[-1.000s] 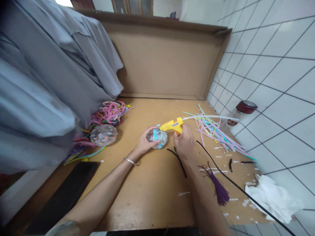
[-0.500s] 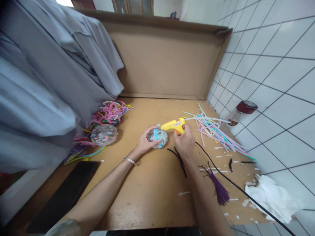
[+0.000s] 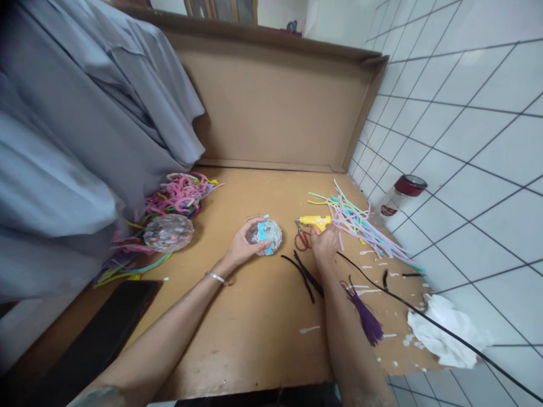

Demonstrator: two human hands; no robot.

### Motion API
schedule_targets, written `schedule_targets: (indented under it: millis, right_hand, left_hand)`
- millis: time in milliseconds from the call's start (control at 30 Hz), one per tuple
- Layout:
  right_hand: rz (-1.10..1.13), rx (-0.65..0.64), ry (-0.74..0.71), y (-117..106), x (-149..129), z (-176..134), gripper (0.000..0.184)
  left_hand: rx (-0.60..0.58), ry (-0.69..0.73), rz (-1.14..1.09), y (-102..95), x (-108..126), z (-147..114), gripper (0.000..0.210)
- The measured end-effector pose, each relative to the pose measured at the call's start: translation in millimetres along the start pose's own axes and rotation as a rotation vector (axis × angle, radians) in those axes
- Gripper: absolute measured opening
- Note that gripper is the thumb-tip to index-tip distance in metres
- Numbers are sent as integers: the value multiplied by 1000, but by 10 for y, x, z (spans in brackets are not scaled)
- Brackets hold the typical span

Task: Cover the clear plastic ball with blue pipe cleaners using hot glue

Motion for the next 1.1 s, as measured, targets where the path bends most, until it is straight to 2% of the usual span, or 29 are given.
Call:
schedule_targets:
  millis: [267, 400, 500, 533, 667, 733, 900, 1100]
  right_hand:
    - [-313, -101, -81, 97, -98, 0, 45]
    - [-383, -36, -135, -26, -230, -104, 48]
    - [-401, 20, -259, -159, -484, -238, 41]
    - [-403, -6, -281, -164, -550, -278, 38]
    - [-426, -255, -252, 20, -613, -387, 32]
    - [-439, -310, -239, 110, -588, -409, 31]
    - [-413, -257, -250, 186, -523, -370, 31]
    - [-375, -241, -192, 106, -476, -289, 29]
  left_hand:
    - [-9, -4, -1, -2, 20, 5, 53]
    - [-12, -13, 3, 1, 15, 5, 53]
    - [-16, -1, -4, 7, 31, 6, 54]
    - [-16, 1, -2, 8, 35, 6, 54]
    - [-7, -3, 6, 2, 29, 5, 53]
    - [-8, -5, 7, 4, 26, 7, 54]
    - [-16, 1, 0, 12, 30, 10, 54]
    - [-4, 8, 10, 6, 36, 2, 53]
Point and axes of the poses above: each hand's wrist, its own z-axis towards the middle knuckle, its own y-axis out of the palm, x = y × z, the point moved 9 cm from there along z, towards the middle knuckle, and after that the axes turned 7 degrees about -x, right-handed, at the moved point
